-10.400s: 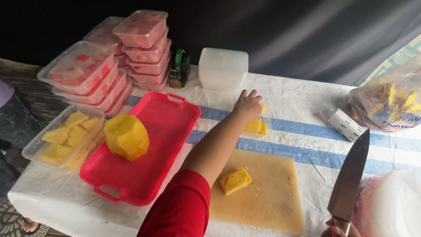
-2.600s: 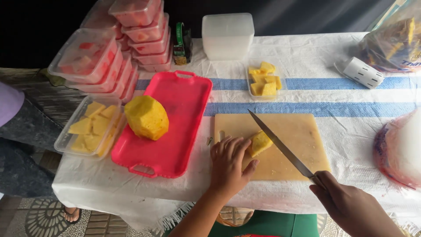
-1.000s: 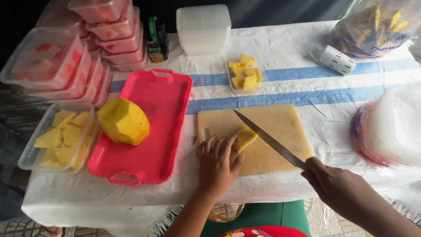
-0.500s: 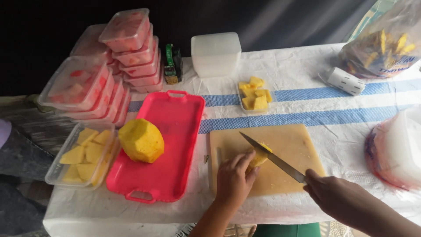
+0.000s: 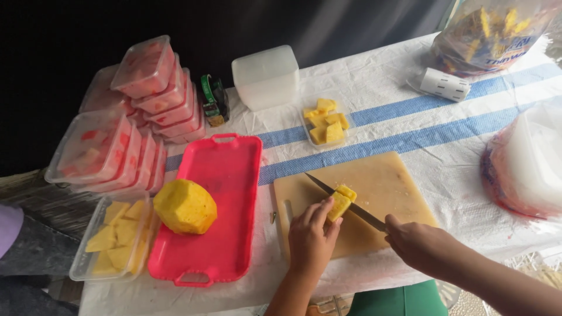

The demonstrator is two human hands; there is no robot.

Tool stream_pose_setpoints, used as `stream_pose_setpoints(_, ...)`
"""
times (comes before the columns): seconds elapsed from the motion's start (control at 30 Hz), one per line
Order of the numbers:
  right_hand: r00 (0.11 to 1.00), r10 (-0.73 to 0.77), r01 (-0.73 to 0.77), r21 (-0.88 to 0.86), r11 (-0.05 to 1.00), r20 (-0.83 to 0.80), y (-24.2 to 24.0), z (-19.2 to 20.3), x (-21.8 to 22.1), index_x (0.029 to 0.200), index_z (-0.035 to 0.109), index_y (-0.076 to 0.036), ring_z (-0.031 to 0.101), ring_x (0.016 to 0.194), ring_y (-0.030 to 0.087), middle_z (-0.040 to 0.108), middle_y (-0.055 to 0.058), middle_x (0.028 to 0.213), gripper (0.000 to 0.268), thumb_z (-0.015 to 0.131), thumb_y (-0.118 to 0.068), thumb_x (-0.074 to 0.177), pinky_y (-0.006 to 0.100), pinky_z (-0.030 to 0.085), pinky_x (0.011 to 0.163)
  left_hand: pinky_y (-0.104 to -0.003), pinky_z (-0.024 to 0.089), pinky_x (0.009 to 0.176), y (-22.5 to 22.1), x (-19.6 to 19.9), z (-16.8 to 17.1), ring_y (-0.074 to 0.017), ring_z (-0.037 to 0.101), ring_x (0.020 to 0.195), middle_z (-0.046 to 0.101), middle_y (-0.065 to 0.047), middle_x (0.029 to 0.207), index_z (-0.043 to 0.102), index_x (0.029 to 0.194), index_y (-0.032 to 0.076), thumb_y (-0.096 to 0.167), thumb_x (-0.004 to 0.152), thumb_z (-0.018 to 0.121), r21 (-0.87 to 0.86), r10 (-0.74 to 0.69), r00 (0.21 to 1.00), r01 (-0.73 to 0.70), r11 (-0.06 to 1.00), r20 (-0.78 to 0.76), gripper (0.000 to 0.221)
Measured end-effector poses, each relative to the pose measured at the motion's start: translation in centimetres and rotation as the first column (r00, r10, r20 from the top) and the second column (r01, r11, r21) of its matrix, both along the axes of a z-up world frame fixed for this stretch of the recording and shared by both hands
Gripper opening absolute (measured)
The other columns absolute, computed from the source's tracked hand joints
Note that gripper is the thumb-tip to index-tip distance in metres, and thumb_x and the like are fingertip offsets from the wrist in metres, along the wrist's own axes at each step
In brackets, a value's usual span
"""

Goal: Slicing a peeled pineapple on a cutting board and placing the pieces into plastic containers

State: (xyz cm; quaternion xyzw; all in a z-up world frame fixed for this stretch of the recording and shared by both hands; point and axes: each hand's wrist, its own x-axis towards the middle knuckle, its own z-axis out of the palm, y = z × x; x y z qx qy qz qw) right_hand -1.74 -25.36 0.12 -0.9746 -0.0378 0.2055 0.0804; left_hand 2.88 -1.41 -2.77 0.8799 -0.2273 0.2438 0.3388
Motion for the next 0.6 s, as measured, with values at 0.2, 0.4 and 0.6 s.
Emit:
stream_pose_setpoints(0.2, 0.986, 0.066, -0.072, 0.036, 0.997, 0.154, -0.1, -2.7, 0.9, 0.101, 0.044, -0.017, 0.064, 0.049, 0.027, 0.064, 0.003, 0.060, 0.024, 0.056, -0.038, 0.101, 0.044, 0.048, 0.045, -0.046, 0.048, 0.078, -1.6, 0.8, 4.8, -0.0267, 0.066, 0.096, 0.068, -0.001, 0.114, 0.068, 0.114, 0.018, 0.032, 0.081, 0.080, 0.098, 0.076, 0.994, -0.084, 0.992, 0.078, 0.038)
stream_pose_setpoints(0.4, 0.994, 0.004, -0.002, -0.020, 1.000, 0.110, -0.5, -0.8, -1.2, 0.104, 0.043, -0.020, 0.070, 0.061, 0.031, 0.070, 0.002, 0.068, 0.024, 0.056, -0.039, 0.100, 0.047, 0.054, 0.054, -0.048, 0.035, 0.096, -4.1, 7.6, 5.0, -0.0238, 0.067, 0.109, 0.076, 0.004, 0.116, 0.074, 0.113, 0.028, 0.040, 0.089, 0.067, 0.429, -0.137, 0.948, 0.255, 0.867, -0.287, 0.027)
stream_pose_setpoints(0.6, 0.999, -0.044, 0.041, -0.209, 0.977, -0.009, -7.3, -1.6, -5.9, 0.112, 0.038, -0.036, 0.076, 0.076, 0.028, 0.074, -0.001, 0.083, 0.029, 0.050, -0.058, 0.097, 0.046, 0.057, 0.066, -0.042, 0.046, 0.088, -5.1, 11.4, 6.3, -0.0230, 0.069, 0.105, 0.076, 0.001, 0.110, 0.074, 0.108, 0.029, 0.058, 0.081, 0.067, 0.508, -0.072, 0.814, 0.426, 0.748, -0.577, 0.040)
